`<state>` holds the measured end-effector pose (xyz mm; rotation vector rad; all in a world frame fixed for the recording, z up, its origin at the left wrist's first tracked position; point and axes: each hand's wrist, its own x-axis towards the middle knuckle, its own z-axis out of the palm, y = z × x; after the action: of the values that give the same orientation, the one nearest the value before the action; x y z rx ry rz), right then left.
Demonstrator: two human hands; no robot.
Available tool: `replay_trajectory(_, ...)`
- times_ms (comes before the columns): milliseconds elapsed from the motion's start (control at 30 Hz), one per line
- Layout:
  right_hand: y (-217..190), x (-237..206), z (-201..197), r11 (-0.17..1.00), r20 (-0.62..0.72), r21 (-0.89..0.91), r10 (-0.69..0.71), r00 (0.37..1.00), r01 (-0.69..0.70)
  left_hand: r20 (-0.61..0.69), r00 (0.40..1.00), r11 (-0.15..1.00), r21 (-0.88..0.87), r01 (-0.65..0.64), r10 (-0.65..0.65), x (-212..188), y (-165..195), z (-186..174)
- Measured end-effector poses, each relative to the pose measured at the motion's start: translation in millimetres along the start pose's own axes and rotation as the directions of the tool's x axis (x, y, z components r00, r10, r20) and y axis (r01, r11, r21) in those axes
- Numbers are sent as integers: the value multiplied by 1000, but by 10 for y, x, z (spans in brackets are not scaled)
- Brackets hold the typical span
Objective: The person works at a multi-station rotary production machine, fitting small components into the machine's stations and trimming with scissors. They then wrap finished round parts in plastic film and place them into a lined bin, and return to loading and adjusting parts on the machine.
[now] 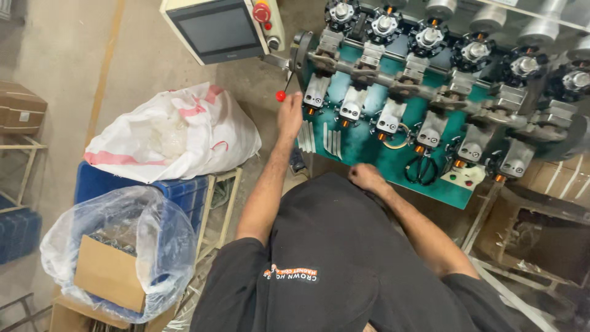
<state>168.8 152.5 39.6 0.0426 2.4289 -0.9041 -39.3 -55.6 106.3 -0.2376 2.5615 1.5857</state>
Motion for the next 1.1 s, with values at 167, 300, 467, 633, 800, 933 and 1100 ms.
replay_trajectory(167,-1206,794,-100,331,-192,937,221,956,112,450,888,868,-399,296,-96,357,35,10)
replay_trajectory(300,-1700,1327,-223,-116,-199,952,465,862,282,475,876,849,-492,191,78,467,90,-77)
replay_trajectory(467,-1829,1432,-289,144,-346,938,484,804,316,466,881,860,-479,174,81,517,110,-150)
replay_trajectory(633,-1823,1323,-344,-35,-145,984,416,898,175,473,869,872,-477,111,148,566,7,-98)
replay_trajectory(800,-1801,1266,-371,-356,226,927,283,932,-117,531,847,974,-204,102,23,469,-65,-107)
replay_trajectory(933,-1467,967,-271,212,62,964,414,908,-163,726,671,985,-50,-166,150,122,-136,-239)
replay_trajectory(1100,-1095,466,-169,718,-438,696,395,807,27,763,565,871,6,-492,314,-453,61,-180)
